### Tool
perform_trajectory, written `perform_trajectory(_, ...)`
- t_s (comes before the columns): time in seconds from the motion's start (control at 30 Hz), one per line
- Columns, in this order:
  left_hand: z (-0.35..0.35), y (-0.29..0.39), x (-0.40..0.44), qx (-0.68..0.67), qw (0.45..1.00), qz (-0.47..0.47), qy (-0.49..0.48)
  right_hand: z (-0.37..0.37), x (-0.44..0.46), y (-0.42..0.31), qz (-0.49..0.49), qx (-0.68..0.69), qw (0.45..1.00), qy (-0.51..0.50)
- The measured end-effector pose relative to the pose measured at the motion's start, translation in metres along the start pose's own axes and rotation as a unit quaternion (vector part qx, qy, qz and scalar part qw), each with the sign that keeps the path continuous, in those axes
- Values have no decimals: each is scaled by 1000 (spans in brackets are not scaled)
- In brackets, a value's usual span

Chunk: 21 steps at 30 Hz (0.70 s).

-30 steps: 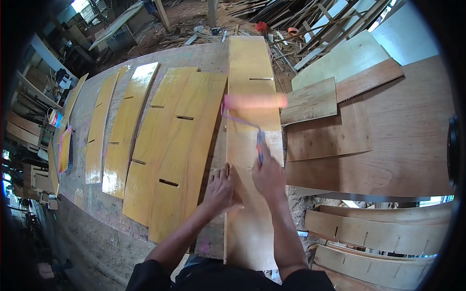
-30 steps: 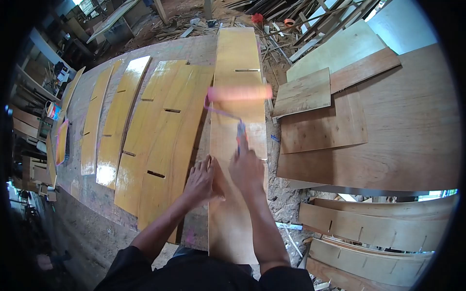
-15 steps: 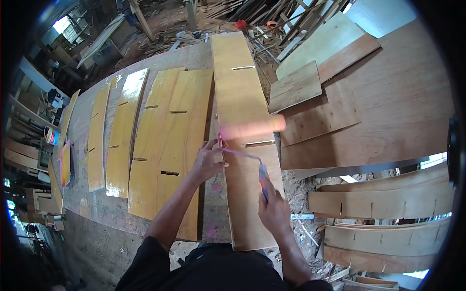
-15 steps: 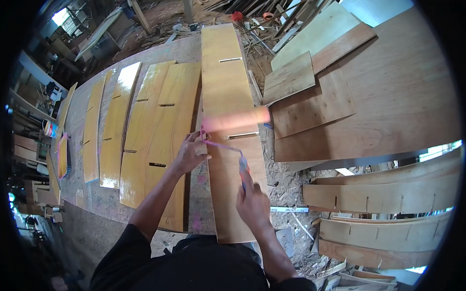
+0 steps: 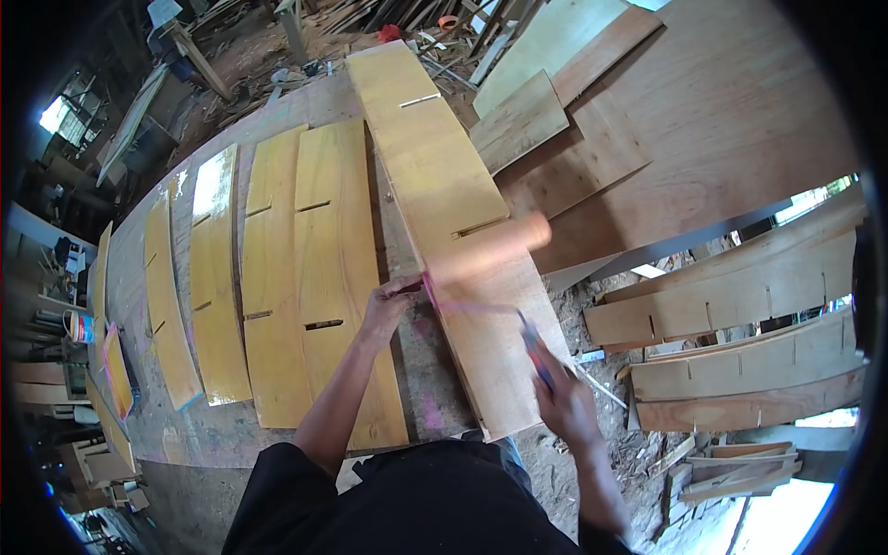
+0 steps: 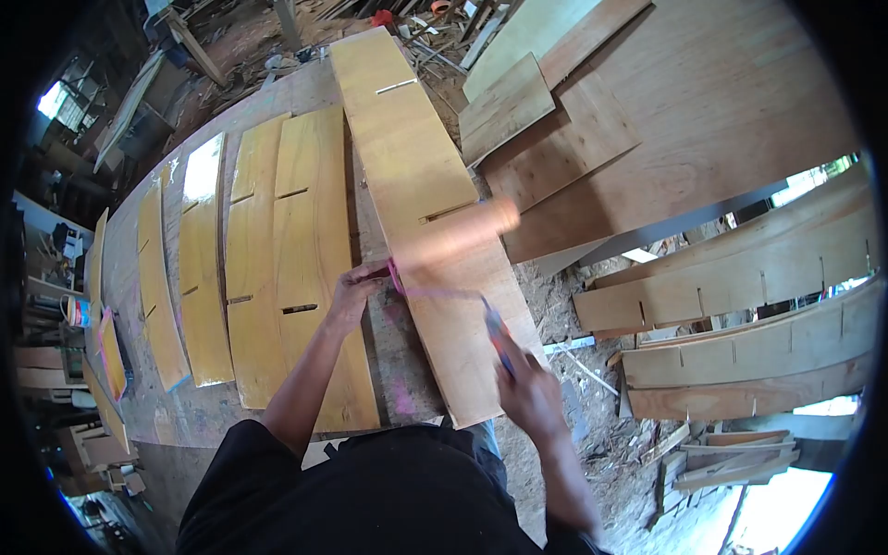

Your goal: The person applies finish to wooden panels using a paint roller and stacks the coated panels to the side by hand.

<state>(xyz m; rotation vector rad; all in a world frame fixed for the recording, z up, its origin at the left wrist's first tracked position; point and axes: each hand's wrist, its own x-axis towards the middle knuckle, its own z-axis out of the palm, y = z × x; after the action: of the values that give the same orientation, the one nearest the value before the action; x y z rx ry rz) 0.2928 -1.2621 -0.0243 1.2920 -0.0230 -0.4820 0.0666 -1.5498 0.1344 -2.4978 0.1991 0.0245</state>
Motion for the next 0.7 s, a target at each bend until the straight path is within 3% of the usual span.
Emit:
perform_trajectory(0.07, 2, 27, -1, 80, 996, -34, -29, -29, -60, -10, 45, -8, 999, -16)
perform_trajectory(0.17, -7, 31, 6, 92, 993, -30, -70, -39, -100, -7, 60, -27, 998, -12)
perform_trajectory(0.3, -16, 31, 15, 58, 990, -78, -97, -15, -48, -14, 57, -59, 997, 6)
perform_trajectory(0.37, -18, 30, 18, -41, 985, -125, -112, 1, -26, -5, 31, -35, 998, 33)
perform_trajectory(0.53, -19, 39, 22, -4, 983, -133, -125, -37, -114, -24, 98, -64, 993, -29)
perform_trajectory(0.6, -17, 43, 22, 18, 985, -127, -117, -55, -172, -29, 82, -57, 995, 11)
perform_trajectory(0.7, -20, 40, 27, 38, 985, -109, -127, -72, -218, -25, 142, -64, 988, -23)
